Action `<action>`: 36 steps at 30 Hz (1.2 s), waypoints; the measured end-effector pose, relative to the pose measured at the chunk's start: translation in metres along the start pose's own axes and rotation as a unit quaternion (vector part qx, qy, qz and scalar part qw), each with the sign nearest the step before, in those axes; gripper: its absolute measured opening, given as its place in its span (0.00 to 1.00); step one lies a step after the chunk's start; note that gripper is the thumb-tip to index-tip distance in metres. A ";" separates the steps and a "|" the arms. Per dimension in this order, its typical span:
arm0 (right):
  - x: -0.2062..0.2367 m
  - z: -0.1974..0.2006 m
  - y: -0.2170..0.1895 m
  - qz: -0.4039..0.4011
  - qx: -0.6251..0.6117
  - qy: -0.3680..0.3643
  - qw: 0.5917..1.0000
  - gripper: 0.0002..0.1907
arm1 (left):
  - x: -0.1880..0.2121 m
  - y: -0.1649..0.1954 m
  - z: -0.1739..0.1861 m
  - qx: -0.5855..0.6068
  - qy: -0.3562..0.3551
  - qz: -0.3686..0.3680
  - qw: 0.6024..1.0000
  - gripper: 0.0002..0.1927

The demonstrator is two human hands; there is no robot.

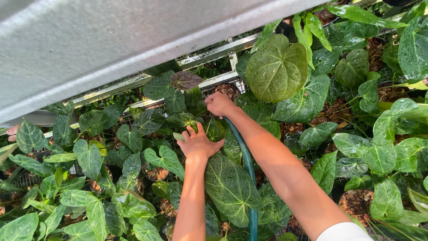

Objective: The person waters a collection of potted plants arranged on metal shelving using a green hose. They move the hose nozzle from plant to plant, directing water onto the leaves and soil of each pot.

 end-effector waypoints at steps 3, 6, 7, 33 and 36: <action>0.002 -0.010 -0.003 0.005 0.031 -0.037 0.999 0.22 | 0.001 0.000 0.001 0.006 0.001 0.000 1.000 0.64; 0.004 -0.011 -0.008 0.019 0.031 -0.035 0.999 0.22 | 0.002 -0.001 0.002 0.011 0.002 0.001 1.000 0.64; 0.005 -0.010 -0.010 0.026 0.027 -0.029 0.999 0.22 | 0.002 -0.002 0.002 0.012 0.003 0.001 1.000 0.64; 0.013 0.006 -0.044 0.052 0.119 0.000 0.992 0.20 | 0.024 -0.003 0.037 0.163 0.124 -0.070 0.976 0.63; 0.008 0.007 -0.044 0.057 0.133 0.004 0.989 0.20 | 0.022 -0.021 0.076 0.246 0.279 -0.082 0.925 0.65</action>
Point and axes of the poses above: each hand's wrist, its own x-axis away from the middle knuckle, its own z-axis out of the back of the hand, y = z × x, the point moved 8 cm from there along -x, towards the middle knuckle, and after that the axes turned 8 degrees about x, right-handed, at the moved point
